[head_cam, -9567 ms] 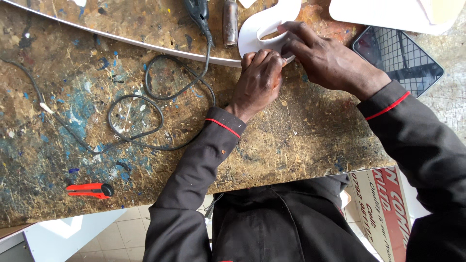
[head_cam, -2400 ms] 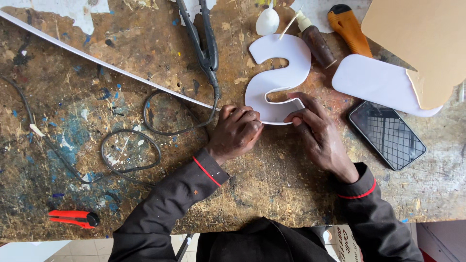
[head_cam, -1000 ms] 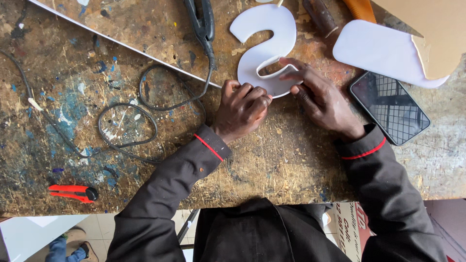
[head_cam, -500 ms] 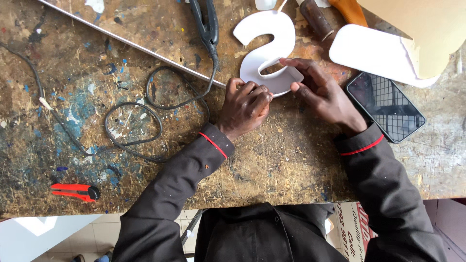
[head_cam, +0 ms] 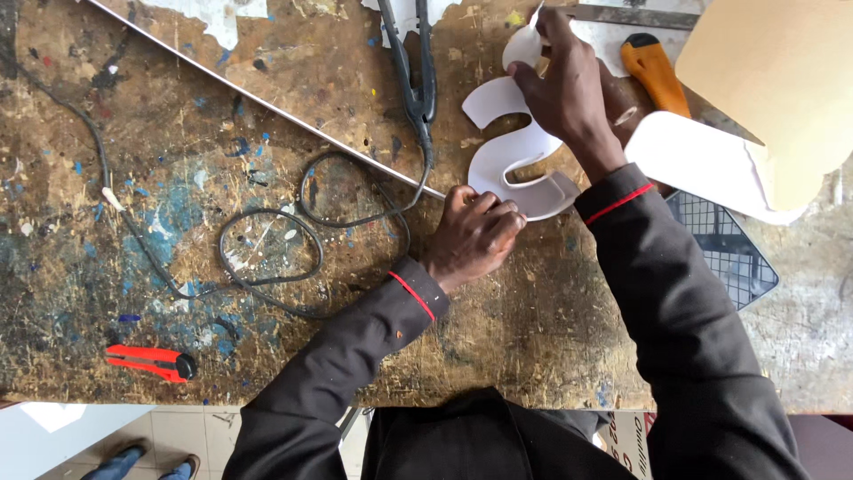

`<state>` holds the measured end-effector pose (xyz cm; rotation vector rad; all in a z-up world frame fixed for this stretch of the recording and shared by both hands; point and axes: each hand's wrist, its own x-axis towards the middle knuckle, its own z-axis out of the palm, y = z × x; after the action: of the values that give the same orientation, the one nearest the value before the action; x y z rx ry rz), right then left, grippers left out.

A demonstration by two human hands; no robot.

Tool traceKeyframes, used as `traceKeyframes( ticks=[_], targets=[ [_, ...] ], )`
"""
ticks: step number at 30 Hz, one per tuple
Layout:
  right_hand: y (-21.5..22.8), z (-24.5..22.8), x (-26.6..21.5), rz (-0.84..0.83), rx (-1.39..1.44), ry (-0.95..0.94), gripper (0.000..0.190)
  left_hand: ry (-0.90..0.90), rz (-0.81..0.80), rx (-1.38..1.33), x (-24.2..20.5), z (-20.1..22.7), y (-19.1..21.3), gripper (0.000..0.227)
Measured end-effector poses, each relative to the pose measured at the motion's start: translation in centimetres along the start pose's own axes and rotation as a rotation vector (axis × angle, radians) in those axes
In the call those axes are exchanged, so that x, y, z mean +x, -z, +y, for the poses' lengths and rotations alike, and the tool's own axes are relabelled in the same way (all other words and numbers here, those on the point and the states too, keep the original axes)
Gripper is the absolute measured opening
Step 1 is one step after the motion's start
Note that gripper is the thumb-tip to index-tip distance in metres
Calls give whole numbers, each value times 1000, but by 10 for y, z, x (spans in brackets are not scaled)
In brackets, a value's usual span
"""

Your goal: The person assembles a white plastic letter 'S' by applying glue to the edges of a smaller piece and attaching it to the main body. They press the pieces together firmly to secure the bond and ensure proper alignment.

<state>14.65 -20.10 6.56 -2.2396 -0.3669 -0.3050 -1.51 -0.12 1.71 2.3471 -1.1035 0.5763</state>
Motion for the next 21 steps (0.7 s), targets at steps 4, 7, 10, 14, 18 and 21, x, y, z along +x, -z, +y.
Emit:
traceKeyframes(
  ticks=[4,7,10,14,18,21],
  targets=[
    [17,-28,-8,-57,255,-55,25,8,-14,18,5,1,8,36],
    [47,-43,-39,-104,710,-69,60,18,-15,-24,-1,1,3,37],
    [82,-52,-71,-101,558,-263,59,29,-61,-68,-8,1,-1,37],
    [106,-20,-118,91,773,-576,55,47,-65,-89,4,3,12,25],
    [105,-48,-124,95,407,-471,66,66,-99,-43,9,4,20,22],
    [101,-80,-110,-49,276,-341,40,65,-118,-108,2,2,15,25]
  ],
)
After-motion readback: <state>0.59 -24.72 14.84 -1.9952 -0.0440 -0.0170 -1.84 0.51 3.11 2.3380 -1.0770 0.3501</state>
